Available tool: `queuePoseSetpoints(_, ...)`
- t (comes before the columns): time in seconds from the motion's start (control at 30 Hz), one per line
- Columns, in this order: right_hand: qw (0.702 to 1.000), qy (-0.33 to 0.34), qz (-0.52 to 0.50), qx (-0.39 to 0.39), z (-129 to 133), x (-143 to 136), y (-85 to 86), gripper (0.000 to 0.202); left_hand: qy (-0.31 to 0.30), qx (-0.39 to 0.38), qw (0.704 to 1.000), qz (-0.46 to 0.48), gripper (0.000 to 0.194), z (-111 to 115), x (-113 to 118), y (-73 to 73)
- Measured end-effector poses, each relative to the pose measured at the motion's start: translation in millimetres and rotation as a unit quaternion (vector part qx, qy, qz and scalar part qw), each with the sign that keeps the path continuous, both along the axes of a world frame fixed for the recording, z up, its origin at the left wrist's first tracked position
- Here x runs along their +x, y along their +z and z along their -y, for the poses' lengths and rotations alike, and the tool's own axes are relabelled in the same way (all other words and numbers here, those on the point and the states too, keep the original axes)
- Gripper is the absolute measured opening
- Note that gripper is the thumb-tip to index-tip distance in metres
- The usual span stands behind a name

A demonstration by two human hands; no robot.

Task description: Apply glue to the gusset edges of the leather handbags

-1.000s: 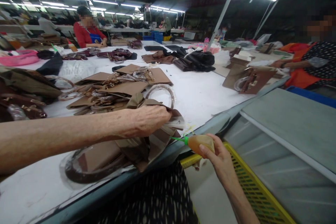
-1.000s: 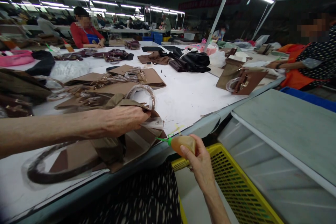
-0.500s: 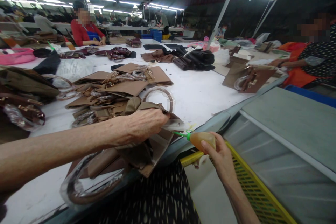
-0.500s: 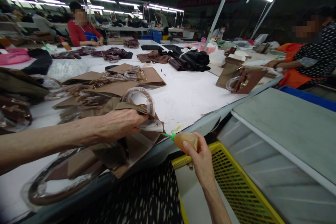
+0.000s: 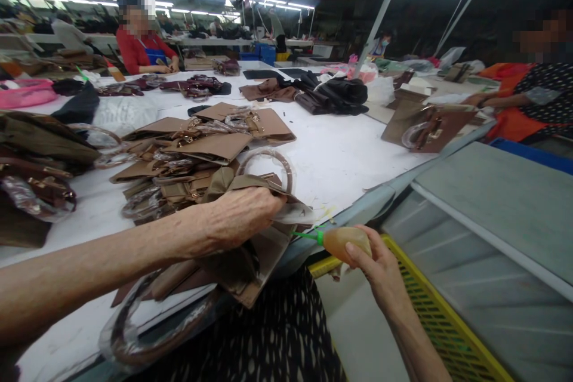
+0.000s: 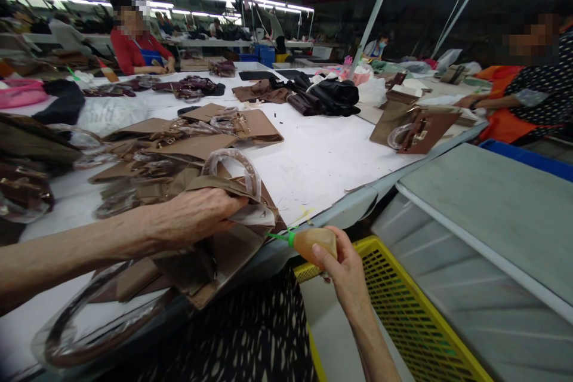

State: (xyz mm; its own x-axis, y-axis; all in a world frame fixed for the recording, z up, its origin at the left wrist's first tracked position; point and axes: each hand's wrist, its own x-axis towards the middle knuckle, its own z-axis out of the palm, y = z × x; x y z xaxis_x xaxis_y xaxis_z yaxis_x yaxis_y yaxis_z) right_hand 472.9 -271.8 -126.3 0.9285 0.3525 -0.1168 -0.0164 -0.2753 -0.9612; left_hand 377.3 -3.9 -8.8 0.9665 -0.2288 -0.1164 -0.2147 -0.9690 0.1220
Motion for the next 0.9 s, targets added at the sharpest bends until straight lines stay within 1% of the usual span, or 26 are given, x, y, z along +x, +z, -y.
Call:
queuePoseSetpoints(0.1, 1.000, 0.001, -0.002, -0.008, 0, -1, -0.8, 0.051, -0.001, 0.001, 1.000, -0.003, 0.016, 0, -3, -1.3)
queuePoseSetpoints(0.23, 1.000, -0.003, 0.000, -0.014, 0, -3, -2.4, 0.051, -0.013, 0.006, 1.000, 0.009, 0.015, -3, -6, -8.3)
queuePoseSetpoints(0.33, 1.000, -0.002, -0.002, -0.018, 0, -3, -1.9, 0.051, -0.006, 0.024, 1.000, 0.005, 0.014, -3, -7, -12.5)
queuePoseSetpoints(0.4, 1.000, 0.004, -0.005, -0.018, 0, -4, -0.5, 0.050, -0.002, 0.031, 1.000, -0.003, 0.014, -2, -7, -12.7)
queuePoseSetpoints(0.57, 1.000, -0.003, -0.013, -0.004, 0, -3, 1.9, 0.050, -0.004, 0.028, 1.000, -0.005, 0.016, -1, -10, -10.4)
queuePoseSetpoints(0.77, 1.000, -0.005, -0.017, 0.003, -1, -6, 3.7, 0.051, -0.014, 0.017, 1.000, 0.007, 0.025, -5, -14, -19.4)
queuePoseSetpoints(0.9, 1.000, 0.000, -0.012, -0.005, -3, -9, 8.9, 0.049, -0.017, 0.011, 1.000, 0.018, 0.025, -5, -14, -20.8)
